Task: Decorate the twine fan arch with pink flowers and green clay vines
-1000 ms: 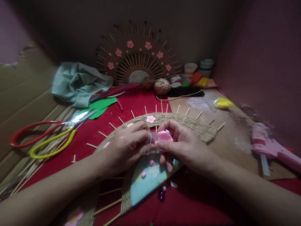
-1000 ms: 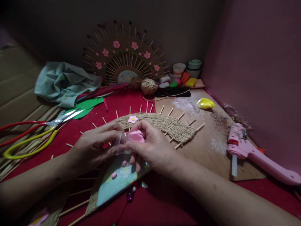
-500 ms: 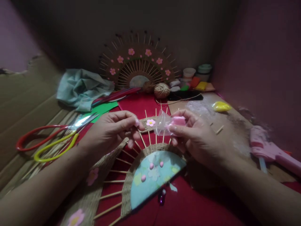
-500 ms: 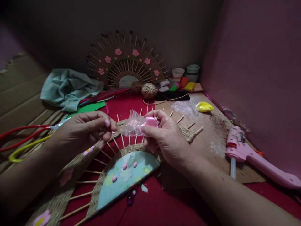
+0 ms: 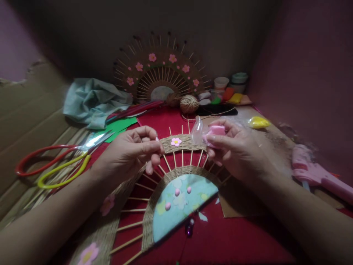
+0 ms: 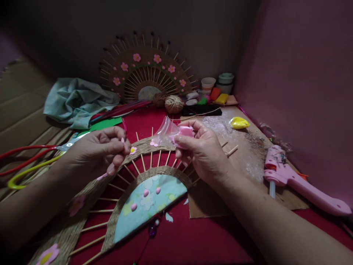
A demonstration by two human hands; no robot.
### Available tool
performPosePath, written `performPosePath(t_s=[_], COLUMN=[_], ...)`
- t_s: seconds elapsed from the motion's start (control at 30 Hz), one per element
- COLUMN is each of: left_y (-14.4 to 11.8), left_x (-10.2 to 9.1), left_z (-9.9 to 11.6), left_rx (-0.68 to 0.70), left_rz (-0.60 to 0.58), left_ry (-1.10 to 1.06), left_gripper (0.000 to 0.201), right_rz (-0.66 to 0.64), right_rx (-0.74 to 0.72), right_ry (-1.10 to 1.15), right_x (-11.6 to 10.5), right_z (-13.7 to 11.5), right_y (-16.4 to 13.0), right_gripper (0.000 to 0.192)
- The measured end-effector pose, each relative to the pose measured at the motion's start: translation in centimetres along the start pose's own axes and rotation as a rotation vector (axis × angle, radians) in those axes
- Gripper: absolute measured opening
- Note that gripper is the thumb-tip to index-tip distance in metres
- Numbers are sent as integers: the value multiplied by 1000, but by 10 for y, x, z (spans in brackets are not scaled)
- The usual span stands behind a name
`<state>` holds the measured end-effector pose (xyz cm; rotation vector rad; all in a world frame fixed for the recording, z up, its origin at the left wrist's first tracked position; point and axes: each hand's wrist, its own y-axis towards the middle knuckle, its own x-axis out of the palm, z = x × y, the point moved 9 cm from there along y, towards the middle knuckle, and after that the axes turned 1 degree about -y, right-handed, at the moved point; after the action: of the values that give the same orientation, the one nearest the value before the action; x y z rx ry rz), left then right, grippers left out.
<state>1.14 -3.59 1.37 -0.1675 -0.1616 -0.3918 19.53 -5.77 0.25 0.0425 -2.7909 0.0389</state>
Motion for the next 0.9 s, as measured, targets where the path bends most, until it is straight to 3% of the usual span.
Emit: performPosePath(t_s=[0.13, 0.27, 0.9], left_y=[0, 0, 5], left_x=[-3, -9, -13], left_z=[7, 12, 0], left_rx=[74, 119, 10], left_rz=[27, 50, 1], left_ry=[-9, 25, 6], left_gripper=[19, 2, 13], right_rz=[21, 28, 30], right_rx=[7, 9, 10], right_ry=[-13, -19, -15], right_x=[-2, -3, -3], right_z=[-5, -6, -6], right_y=[-1, -2, -2], right_gripper=[36, 33, 36])
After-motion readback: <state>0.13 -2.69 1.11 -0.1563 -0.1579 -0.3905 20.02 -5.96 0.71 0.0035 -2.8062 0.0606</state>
